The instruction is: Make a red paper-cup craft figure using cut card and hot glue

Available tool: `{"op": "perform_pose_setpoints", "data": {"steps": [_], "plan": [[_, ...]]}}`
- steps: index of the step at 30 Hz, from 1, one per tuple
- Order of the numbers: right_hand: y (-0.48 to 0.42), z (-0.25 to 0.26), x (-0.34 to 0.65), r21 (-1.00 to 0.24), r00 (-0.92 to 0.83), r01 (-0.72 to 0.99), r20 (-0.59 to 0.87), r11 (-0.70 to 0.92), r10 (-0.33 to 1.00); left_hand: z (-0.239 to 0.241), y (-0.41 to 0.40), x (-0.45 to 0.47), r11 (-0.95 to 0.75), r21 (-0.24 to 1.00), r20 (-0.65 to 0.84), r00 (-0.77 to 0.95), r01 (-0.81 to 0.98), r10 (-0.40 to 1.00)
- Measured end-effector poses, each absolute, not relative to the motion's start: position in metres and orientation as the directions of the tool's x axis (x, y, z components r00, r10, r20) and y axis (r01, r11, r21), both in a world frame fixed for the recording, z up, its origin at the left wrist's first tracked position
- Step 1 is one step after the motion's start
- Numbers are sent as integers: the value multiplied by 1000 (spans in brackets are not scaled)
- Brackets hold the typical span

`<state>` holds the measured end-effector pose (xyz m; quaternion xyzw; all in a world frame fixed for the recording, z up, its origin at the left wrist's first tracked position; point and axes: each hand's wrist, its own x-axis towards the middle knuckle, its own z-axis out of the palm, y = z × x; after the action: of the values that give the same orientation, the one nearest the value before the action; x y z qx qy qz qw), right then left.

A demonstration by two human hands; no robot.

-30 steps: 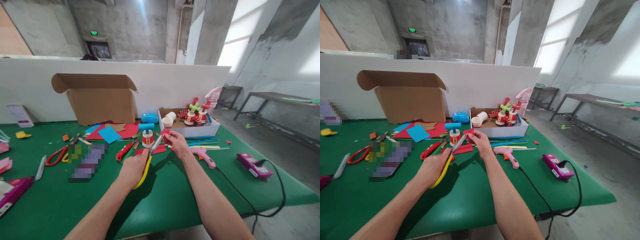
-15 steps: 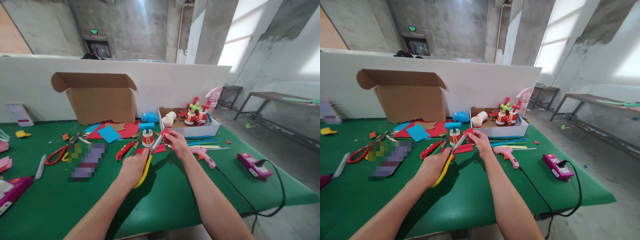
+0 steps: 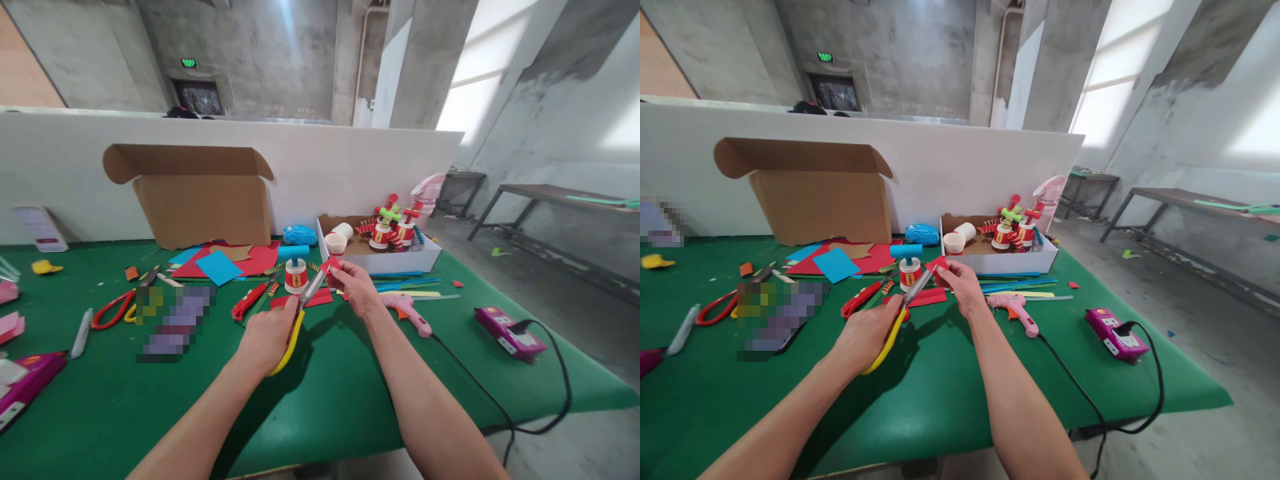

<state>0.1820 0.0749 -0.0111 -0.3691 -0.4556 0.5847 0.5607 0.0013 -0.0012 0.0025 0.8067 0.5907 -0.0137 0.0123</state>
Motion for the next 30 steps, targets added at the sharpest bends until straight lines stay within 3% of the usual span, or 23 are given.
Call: {"op": "perform_pose_setpoints", "data": {"steps": [30], "plan": [[77, -13, 182, -948, -96, -318, 68, 34, 993, 4, -1, 2, -290, 6, -27, 290, 957, 957]]}}
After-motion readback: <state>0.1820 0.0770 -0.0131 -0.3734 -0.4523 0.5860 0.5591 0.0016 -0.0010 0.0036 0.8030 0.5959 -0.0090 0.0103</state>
